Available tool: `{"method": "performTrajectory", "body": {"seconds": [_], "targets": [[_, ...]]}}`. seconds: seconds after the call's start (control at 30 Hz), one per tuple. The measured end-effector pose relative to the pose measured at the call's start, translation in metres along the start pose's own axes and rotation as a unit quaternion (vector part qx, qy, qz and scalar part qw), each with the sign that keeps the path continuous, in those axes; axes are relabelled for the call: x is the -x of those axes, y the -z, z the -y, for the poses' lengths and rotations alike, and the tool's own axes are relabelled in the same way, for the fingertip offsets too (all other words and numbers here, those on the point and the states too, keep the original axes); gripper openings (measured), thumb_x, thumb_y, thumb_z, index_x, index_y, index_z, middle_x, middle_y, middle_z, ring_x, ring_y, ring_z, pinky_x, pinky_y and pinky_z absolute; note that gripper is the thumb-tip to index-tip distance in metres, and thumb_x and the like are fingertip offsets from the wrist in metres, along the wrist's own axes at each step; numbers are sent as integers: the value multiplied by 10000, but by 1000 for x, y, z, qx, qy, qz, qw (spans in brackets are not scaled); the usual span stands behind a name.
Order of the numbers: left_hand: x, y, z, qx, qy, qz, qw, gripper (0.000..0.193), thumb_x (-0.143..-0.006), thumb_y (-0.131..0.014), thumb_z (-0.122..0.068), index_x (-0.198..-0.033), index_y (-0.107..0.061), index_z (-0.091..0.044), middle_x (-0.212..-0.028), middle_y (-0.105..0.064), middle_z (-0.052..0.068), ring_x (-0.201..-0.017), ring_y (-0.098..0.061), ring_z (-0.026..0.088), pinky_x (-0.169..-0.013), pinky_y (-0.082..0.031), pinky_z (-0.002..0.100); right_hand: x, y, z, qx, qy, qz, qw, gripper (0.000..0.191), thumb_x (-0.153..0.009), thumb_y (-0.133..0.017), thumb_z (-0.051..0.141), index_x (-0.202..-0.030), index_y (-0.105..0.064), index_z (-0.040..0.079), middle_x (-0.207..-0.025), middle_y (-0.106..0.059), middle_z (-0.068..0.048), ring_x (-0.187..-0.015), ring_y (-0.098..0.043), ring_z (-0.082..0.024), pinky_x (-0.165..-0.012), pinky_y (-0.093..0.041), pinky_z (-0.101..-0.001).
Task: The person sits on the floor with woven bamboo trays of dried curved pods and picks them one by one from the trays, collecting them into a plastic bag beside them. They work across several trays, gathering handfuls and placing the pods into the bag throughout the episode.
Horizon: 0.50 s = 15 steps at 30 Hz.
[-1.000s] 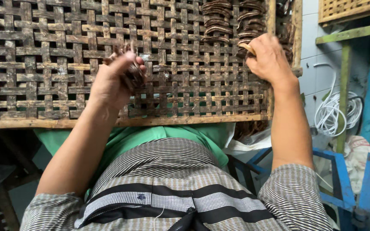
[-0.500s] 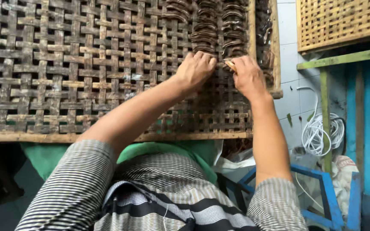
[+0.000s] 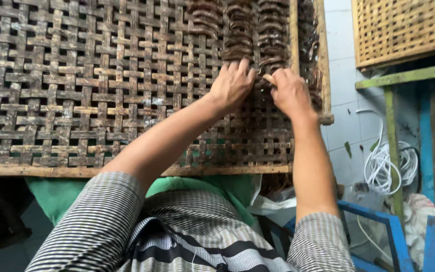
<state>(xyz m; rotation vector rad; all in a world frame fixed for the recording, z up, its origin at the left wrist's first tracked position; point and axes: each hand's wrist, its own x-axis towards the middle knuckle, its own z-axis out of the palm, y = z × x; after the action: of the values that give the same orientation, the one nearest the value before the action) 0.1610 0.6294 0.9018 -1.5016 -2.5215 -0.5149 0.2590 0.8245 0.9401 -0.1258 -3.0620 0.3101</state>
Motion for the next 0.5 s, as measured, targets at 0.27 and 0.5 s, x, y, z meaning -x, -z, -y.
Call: {"method": "performTrajectory", "body": {"seconds": [0.27, 0.5], "targets": [[-10, -11, 3, -14, 41, 44, 998, 257, -772, -683, -173, -1003, -651, -65, -1053, -609, 128, -1019, -577, 286, -844, -451, 426, -2, 15, -7, -16, -36, 111, 993, 295, -790, -791, 157, -1003, -624, 39, -1050, -625, -214, -1038, -615, -437, -906, -503, -516], [-15, -6, 2, 24, 36, 56, 997, 188, -819, -688, -132, -982, -637, -55, -1060, -602, 139, -1054, -571, 291, -886, -439, 448, -30, 3, -29, 23, -72, 85, 994, 283, -867, -703, 50, -1111, -562, 20, -1030, -627, -213, -970, -642, -407, -886, -508, -515]]}}
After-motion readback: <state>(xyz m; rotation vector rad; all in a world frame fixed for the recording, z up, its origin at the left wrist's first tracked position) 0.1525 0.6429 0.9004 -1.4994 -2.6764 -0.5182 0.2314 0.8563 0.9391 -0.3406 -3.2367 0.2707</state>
